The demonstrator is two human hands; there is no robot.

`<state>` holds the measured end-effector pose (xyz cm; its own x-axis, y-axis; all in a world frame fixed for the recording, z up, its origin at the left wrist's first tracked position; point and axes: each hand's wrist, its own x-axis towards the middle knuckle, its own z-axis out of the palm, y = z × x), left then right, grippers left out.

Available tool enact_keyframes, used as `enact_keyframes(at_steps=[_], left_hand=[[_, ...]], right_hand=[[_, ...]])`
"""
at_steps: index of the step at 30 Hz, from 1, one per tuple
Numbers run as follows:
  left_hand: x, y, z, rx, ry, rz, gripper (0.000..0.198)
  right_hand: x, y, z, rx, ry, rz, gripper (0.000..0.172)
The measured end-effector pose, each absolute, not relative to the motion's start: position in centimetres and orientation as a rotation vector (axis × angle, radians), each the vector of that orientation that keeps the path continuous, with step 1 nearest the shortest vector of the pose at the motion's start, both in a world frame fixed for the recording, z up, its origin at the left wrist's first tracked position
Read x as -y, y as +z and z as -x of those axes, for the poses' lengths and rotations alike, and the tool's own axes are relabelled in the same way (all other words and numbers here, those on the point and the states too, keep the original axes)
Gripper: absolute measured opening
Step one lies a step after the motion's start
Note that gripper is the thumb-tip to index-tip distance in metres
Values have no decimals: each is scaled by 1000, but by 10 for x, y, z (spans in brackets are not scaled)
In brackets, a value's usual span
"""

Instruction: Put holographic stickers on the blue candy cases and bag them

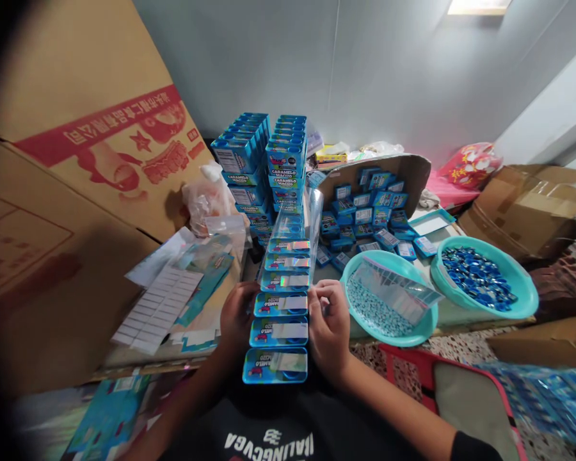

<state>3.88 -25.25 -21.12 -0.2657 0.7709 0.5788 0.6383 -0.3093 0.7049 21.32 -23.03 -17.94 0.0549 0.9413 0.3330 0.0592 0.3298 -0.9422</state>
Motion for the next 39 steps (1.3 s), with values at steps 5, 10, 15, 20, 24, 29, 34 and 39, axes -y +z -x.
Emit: enact_keyframes(at_steps=[5,10,15,20,24,29,34,39], left_hand=[[262,-216,-44,-1853,1640,-1797,14],[268,-217,-47,-1868,1614,-1827,9],[266,-204,-44,-1830,1473,-1866,11],[260,-195,-43,-1824,1394,-1852,19],[261,-200,-45,-1889,1473,-1830,21],[265,-213,-47,-1874,1583,-1787,22],[271,-219,-49,-1689,1596,-1772,30],[288,-221,-46,-1266,1429,-1589,89]], right_hand=[[223,-181,-223,1508,631,1045,16],[216,-182,-235,1659,385,940,13],[210,-181,-242,1722,301,860,16],[202,-177,-243,1711,259,850,15],[196,-177,-244,1790,245,820,19],[192,-176,-242,1838,179,767,21],[199,-177,-242,1841,235,729,19],[206,-196,-251,1768,626,791,23]])
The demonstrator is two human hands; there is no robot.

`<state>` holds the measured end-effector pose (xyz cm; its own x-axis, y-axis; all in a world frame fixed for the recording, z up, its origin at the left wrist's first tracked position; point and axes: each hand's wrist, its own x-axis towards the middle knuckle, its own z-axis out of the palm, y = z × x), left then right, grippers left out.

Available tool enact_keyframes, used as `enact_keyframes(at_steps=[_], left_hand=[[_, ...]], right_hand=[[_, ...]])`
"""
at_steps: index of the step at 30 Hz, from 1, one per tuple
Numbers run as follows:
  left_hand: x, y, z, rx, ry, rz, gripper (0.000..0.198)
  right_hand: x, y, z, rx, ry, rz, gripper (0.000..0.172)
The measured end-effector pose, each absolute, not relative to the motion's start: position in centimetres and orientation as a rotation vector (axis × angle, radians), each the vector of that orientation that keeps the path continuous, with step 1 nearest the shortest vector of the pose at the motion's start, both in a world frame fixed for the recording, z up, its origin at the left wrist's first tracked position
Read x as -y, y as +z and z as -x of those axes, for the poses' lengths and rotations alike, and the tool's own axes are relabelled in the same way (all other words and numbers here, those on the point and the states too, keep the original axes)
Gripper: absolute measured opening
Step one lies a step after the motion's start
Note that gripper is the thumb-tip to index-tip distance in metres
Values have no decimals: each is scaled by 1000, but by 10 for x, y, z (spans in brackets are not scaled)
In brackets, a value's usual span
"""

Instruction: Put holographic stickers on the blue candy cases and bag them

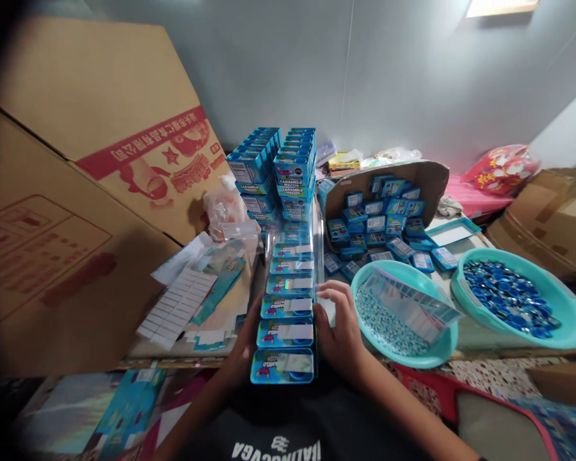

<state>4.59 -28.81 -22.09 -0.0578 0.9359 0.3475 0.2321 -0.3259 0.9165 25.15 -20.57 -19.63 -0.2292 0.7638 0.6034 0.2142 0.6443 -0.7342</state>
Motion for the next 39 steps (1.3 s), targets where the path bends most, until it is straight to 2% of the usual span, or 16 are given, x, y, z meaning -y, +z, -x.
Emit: enact_keyframes(at_steps=[3,5,7,9,11,18,24,31,39], left_hand=[[302,-224,-40,-1152,1180,-1448,125],[308,-224,-36,-1203,1102,-1397,141],[311,-222,-35,-1262,1093,-1387,139],[311,-218,-35,-1301,1119,-1428,133],[310,-214,-37,-1324,1135,-1481,126],[306,-207,-30,-1369,1120,-1544,124],[301,-209,-18,-1170,1181,-1336,119],[299,-200,-14,-1271,1074,-1462,102],[299,-239,-16,-1219,1207,-1520,123]], right_hand=[[205,-209,-265,1746,1091,732,56],[204,-213,-275,1835,1354,621,83],[202,-212,-282,2004,1410,569,111],[202,-207,-287,2156,1321,592,134],[202,-202,-288,2223,1243,608,142],[209,-206,-285,2257,1012,629,135],[227,-205,-275,2133,843,687,120],[243,-201,-270,2154,716,749,99],[267,-213,-259,2067,736,846,87]])
